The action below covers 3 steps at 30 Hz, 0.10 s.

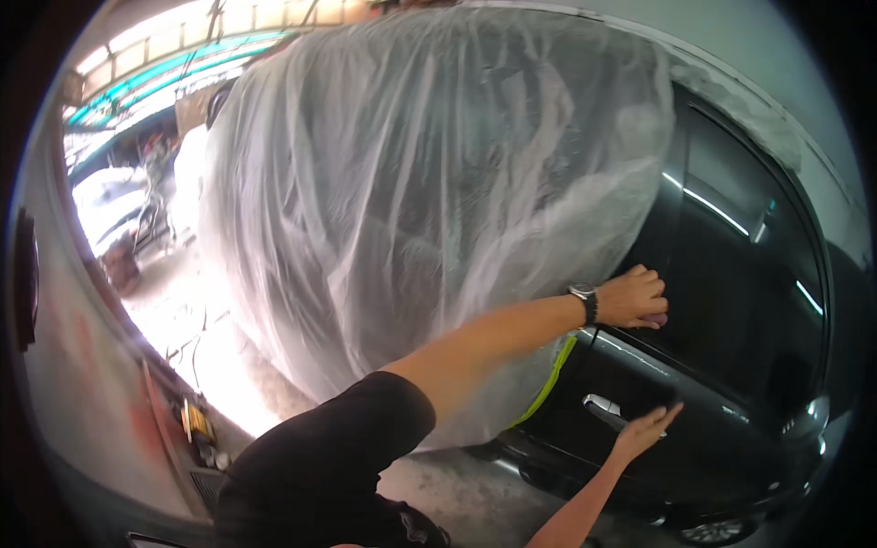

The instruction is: The person wets a sanding block in a bucket of water, sands a car door, and wipes the car surface with a cloth while continuing to sand.

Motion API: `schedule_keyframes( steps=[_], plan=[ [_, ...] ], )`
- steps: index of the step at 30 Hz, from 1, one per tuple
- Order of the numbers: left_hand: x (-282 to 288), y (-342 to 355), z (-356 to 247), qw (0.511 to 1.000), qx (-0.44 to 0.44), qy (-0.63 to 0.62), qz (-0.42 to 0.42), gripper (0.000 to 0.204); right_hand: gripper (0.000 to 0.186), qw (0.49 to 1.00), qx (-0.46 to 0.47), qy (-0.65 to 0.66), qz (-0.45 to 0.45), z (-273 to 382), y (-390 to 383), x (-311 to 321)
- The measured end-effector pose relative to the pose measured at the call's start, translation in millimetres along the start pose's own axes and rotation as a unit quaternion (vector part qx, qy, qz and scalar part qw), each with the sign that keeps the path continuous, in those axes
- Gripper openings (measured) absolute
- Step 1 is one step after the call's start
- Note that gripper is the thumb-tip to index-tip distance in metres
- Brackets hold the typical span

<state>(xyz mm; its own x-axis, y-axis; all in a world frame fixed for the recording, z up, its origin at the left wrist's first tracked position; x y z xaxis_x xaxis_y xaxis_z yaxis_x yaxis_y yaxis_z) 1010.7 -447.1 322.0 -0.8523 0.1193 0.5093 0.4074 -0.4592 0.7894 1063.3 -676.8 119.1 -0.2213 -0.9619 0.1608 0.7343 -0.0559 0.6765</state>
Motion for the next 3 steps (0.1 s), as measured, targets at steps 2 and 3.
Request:
schedule_keyframes(
  steps=[2,3],
  plan=[
    [-7,1,-13,1.000,0.025,-0.017,0.001,0.030,0.061,0.984,-0.122,0.116,-0.060,-21,-15,25],
    [-13,4,-22,0.999,0.029,-0.040,0.006,0.029,0.061,0.985,-0.121,0.108,-0.051,-25,-15,29]
  ],
)
Point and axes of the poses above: each hand's wrist, its own y-axis towards the middle knuckle, its own x-axis out of the back of the hand, z = x × y, the point moved 3 cm from there along y, towards the middle knuckle, and after that the axes turned 5 degrees about x, right-handed, at the moved point
